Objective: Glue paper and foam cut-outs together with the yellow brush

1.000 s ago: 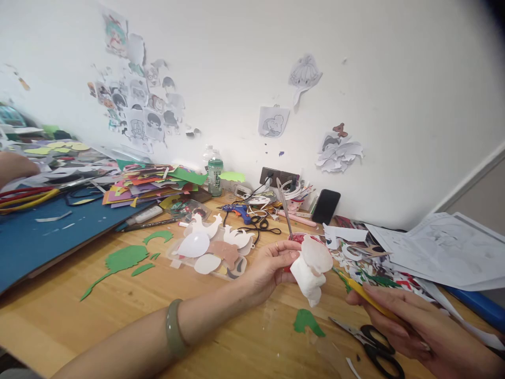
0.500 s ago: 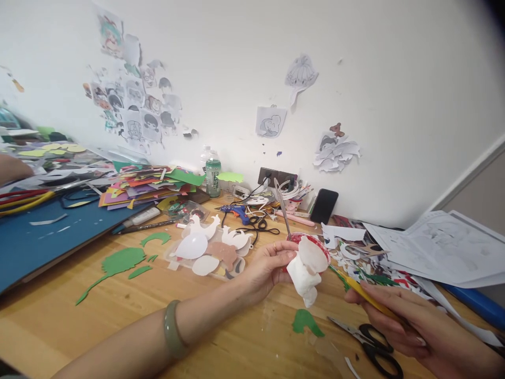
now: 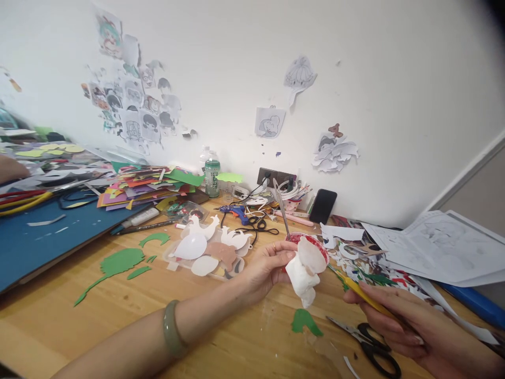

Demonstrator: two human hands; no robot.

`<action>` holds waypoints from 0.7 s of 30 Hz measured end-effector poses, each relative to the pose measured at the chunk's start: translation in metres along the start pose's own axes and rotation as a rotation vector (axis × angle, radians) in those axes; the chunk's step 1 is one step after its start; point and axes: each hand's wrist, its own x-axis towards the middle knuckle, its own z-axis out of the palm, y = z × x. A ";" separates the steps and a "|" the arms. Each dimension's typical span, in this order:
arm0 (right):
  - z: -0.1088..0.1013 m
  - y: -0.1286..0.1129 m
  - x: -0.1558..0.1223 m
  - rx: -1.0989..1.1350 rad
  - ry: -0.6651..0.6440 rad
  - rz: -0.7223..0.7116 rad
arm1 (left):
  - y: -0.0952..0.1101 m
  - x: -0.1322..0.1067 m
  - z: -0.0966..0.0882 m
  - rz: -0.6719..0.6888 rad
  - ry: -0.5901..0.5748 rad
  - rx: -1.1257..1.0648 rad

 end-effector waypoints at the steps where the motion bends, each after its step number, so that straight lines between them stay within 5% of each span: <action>1: 0.000 0.000 -0.001 -0.001 -0.005 0.002 | 0.000 0.000 0.000 -0.004 0.001 -0.003; 11: 0.005 0.000 0.001 -0.077 -0.054 -0.043 | 0.001 -0.001 0.003 -0.051 -0.025 0.002; 21: -0.002 0.013 0.003 -0.550 0.216 -0.343 | -0.002 -0.002 0.006 -0.075 0.023 0.018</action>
